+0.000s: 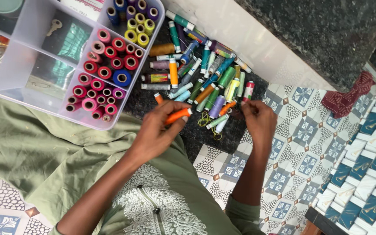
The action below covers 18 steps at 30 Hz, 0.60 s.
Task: The person sits on the floor and organizes a plastic compartmentalized box containing sewing supplies. They pick up various colored thread spools, examine them, and place them into the box or on the floor. They also handle a ball of white yarn and a small packet of needles.
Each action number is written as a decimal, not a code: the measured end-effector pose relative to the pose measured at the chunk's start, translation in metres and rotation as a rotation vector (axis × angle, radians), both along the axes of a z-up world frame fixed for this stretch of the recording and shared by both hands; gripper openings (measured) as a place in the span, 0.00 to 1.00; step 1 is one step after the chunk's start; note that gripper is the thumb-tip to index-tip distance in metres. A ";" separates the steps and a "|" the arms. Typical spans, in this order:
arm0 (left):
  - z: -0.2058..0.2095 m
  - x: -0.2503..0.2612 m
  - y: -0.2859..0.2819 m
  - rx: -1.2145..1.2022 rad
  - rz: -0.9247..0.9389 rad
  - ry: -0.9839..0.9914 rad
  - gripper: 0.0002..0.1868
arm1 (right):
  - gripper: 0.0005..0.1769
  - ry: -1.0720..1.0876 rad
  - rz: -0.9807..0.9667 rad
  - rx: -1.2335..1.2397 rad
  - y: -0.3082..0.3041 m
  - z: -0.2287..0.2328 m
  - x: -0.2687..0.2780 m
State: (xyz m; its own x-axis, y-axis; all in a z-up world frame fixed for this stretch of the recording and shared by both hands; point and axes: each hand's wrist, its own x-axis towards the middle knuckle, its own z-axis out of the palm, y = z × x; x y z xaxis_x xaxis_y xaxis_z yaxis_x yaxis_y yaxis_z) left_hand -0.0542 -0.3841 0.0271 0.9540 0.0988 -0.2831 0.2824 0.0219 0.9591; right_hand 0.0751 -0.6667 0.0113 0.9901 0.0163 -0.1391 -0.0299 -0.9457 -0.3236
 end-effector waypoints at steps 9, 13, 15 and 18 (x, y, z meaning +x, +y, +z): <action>-0.012 0.009 -0.037 -0.001 -0.092 0.008 0.24 | 0.15 0.085 -0.112 0.192 0.011 -0.031 0.016; -0.019 0.016 -0.049 0.095 -0.198 0.026 0.23 | 0.16 0.089 -0.154 0.189 0.014 -0.038 0.021; -0.024 0.021 -0.056 0.079 -0.209 0.038 0.22 | 0.17 0.075 -0.184 0.269 0.007 -0.044 0.021; -0.030 0.027 -0.063 0.121 -0.209 -0.004 0.20 | 0.19 0.051 -0.232 0.517 -0.002 -0.058 0.024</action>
State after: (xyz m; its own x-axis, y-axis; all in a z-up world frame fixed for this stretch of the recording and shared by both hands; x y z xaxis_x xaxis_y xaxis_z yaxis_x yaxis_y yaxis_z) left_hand -0.0275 -0.4467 -0.0025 0.9582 -0.0679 -0.2778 0.2653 -0.1517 0.9522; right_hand 0.0993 -0.6688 -0.0469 0.9681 -0.1219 -0.2189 -0.2459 -0.6312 -0.7356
